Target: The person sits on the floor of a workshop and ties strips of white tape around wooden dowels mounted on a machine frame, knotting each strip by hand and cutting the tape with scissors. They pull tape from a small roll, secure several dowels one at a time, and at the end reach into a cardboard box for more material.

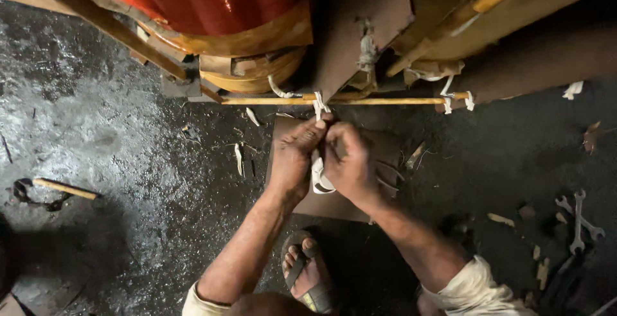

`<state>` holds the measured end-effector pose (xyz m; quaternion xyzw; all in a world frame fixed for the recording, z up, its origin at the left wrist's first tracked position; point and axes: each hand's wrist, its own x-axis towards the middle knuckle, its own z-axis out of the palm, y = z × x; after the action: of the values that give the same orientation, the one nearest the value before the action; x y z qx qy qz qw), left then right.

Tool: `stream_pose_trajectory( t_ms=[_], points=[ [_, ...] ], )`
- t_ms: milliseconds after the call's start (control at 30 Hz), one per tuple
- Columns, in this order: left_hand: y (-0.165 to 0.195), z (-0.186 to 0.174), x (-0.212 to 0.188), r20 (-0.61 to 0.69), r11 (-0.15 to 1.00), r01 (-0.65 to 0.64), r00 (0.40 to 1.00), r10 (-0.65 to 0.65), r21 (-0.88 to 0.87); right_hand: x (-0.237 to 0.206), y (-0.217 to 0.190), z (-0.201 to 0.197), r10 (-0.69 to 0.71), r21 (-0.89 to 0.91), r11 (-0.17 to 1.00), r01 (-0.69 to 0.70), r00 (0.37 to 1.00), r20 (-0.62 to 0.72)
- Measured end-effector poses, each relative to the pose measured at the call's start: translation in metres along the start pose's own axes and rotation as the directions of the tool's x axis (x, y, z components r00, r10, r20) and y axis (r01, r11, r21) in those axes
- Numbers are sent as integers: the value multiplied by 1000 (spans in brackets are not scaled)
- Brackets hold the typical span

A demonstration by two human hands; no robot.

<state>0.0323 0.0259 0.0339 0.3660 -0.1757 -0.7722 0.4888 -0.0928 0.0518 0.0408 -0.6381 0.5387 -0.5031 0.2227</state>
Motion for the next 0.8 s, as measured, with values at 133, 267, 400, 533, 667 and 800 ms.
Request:
stream_pose_trajectory(
  t_ms=[133,267,400,533,667,800],
  points=[
    [7,-5,7,65,957,-134,990,121,258,3,7,-14,450,567,650,-505,858,248],
    [16,-8,13,86,934,-162,986,142,317,13,9,-34,269,154,940,-304,939,212],
    [16,-10,12,26,983,6,1000,-11,183,17,6,-38,-334,-268,888,373,925,181],
    [9,-11,9,97,999,25,995,-27,28,18,5,-27,-268,-225,931,287,957,109],
    [6,-10,7,63,999,35,997,-34,-13,22,8,-11,126,174,978,-118,992,-33],
    [12,-8,-4,79,994,63,995,-56,-90,26,1,-12,-152,-64,986,153,988,26]
  ],
)
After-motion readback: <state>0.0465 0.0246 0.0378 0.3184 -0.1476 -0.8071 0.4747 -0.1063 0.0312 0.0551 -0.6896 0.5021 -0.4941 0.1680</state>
